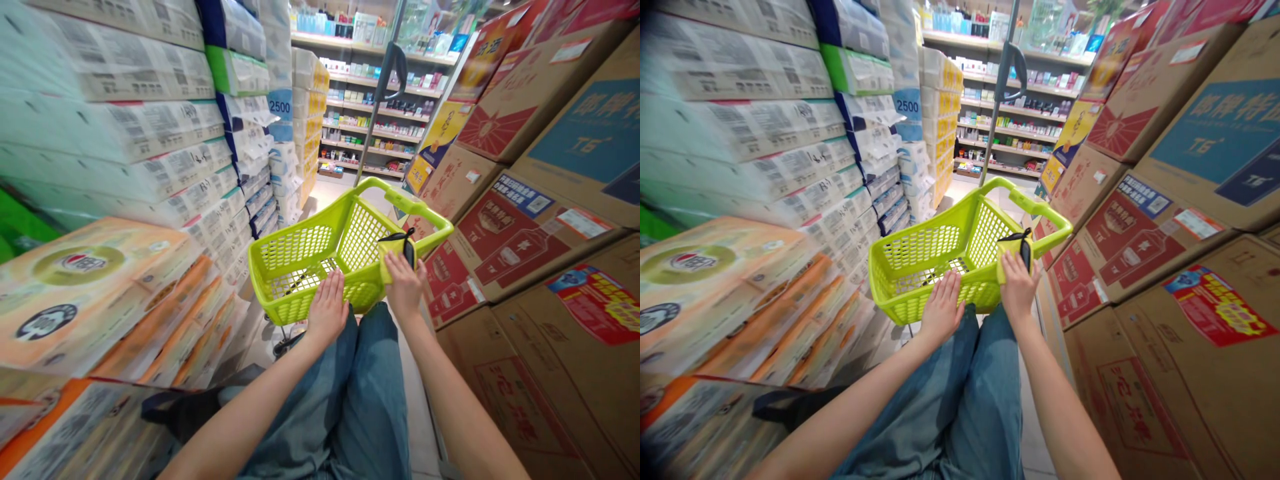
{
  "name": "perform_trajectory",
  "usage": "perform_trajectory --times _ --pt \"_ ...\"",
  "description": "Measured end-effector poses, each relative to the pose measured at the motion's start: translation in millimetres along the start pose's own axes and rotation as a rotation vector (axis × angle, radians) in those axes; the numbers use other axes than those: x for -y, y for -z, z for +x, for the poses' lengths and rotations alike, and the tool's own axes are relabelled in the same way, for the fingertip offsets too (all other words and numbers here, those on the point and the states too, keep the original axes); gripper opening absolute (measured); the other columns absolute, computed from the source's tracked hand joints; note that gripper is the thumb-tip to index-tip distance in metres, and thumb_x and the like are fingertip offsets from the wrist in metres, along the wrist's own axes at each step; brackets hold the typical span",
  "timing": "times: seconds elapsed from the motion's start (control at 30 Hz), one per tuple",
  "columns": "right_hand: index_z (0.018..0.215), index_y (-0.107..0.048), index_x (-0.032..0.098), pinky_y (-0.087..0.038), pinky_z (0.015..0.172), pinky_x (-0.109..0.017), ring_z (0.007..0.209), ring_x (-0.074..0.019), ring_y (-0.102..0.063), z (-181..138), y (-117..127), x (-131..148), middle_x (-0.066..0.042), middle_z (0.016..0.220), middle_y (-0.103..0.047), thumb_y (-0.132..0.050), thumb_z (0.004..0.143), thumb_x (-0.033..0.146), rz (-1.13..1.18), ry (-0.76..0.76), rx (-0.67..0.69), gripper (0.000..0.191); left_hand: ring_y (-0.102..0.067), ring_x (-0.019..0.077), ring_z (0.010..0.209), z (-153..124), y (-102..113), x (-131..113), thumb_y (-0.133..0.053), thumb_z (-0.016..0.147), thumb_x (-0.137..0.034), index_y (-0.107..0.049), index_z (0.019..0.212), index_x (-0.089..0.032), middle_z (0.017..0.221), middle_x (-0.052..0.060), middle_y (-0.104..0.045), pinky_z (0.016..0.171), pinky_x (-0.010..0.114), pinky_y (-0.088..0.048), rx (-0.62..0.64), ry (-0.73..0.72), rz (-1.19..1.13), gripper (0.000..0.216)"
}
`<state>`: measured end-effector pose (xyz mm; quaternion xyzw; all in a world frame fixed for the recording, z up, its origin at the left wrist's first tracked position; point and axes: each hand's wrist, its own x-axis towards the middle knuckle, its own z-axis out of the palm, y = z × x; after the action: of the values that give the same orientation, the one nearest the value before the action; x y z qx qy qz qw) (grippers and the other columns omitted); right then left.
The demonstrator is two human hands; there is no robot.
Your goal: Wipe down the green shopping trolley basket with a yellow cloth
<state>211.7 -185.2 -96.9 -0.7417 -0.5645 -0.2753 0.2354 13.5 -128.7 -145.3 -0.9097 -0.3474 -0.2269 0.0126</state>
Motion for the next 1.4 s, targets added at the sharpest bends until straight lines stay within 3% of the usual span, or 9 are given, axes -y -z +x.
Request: perform_trajectory --times 0.17,0.3,0.5,0.83,0.93,1.03,1.2,1.3,1.4 --pt "0.139 -0.053 0.024 -0.023 0.116 -0.045 0.136 -0.0218 -0.049 -32 -9 60 -0.002 0.144 -0.056 -0.046 0.078 0.0 0.138 0.226 0.113 0.066 -0.013 0.0231 0.153 0 3 1 -0.04 0.096 -0.031 -0.02 0.156 -0.006 0.164 0.012 -0.02 0.124 0.042 -0.02 0.001 -0.005 0.004 0.068" --pt "0.135 -0.056 0.029 -0.018 0.118 -0.049 0.134 -0.0211 -0.052 -18 4 6 -0.002 0.143 -0.058 -0.047 0.082 0.003 0.086 0.298 0.151 0.06 -0.013 0.0228 0.153 -1 3 2 -0.038 0.097 -0.031 -0.019 0.156 -0.006 0.164 0.012 -0.02 0.124 0.041 -0.02 -0.013 -0.014 0.004 0.067" --pt "0.127 -0.063 0.028 -0.019 0.115 -0.054 0.128 -0.026 -0.058 20 21 -82 -0.004 0.136 -0.064 -0.049 0.083 0.01 -0.048 0.08 -0.019 0.05 -0.012 0.023 0.153 -1 0 2 -0.037 0.097 -0.032 -0.014 0.157 -0.007 0.164 0.012 -0.017 0.124 0.042 -0.02 -0.017 -0.022 0.001 0.069" --pt "0.14 -0.053 0.023 -0.028 0.112 -0.043 0.136 -0.0239 -0.049 -26 -11 62 -0.003 0.145 -0.055 -0.046 0.074 0.001 0.132 0.149 0.099 0.07 -0.012 0.0232 0.153 -2 -2 2 -0.041 0.095 -0.027 -0.015 0.157 -0.007 0.164 0.012 -0.02 0.124 0.042 -0.02 -0.031 -0.012 -0.002 0.07" --pt "0.139 -0.053 0.025 -0.024 0.115 -0.044 0.135 -0.022 -0.051 -25 -5 50 -0.002 0.145 -0.056 -0.046 0.078 0.001 0.139 0.268 0.144 0.066 -0.014 0.0232 0.153 -2 -3 3 -0.041 0.095 -0.027 -0.012 0.157 -0.008 0.164 0.012 -0.021 0.124 0.043 -0.021 -0.043 -0.012 -0.007 0.072" --pt "0.136 -0.056 0.028 -0.019 0.117 -0.047 0.132 -0.0216 -0.054 -9 10 -5 -0.002 0.143 -0.057 -0.048 0.082 0.004 0.075 0.325 0.15 0.06 -0.012 0.0235 0.153 -2 -5 2 -0.04 0.096 -0.029 -0.01 0.158 -0.008 0.164 0.012 -0.019 0.124 0.044 -0.021 -0.045 -0.01 -0.003 0.072" --pt "0.128 -0.062 0.028 -0.019 0.114 -0.055 0.128 -0.0259 -0.058 20 23 -80 -0.004 0.137 -0.063 -0.048 0.084 0.011 -0.052 0.082 -0.011 0.049 -0.011 0.0229 0.153 -1 -6 1 -0.038 0.097 -0.031 -0.014 0.157 -0.006 0.165 0.011 -0.017 0.124 0.042 -0.019 -0.039 -0.01 0.006 0.069" --pt "0.131 -0.061 0.026 -0.02 0.113 -0.057 0.13 -0.0285 -0.055 20 15 -62 -0.006 0.139 -0.061 -0.048 0.08 0.009 -0.066 -0.028 -0.038 0.055 -0.011 0.0227 0.153 -1 -6 0 -0.038 0.097 -0.031 -0.013 0.157 -0.007 0.164 0.012 -0.018 0.124 0.043 -0.02 -0.042 -0.001 0.001 0.07" --pt "0.134 -0.057 0.025 -0.018 0.115 -0.057 0.132 -0.0285 -0.053 4 0 -5 -0.006 0.14 -0.06 -0.048 0.076 0.005 -0.006 0.008 0.016 0.062 -0.011 0.0227 0.153 -1 -6 -1 -0.039 0.096 -0.031 -0.014 0.157 -0.006 0.164 0.012 -0.018 0.125 0.043 -0.02 -0.041 0.006 0.002 0.07"
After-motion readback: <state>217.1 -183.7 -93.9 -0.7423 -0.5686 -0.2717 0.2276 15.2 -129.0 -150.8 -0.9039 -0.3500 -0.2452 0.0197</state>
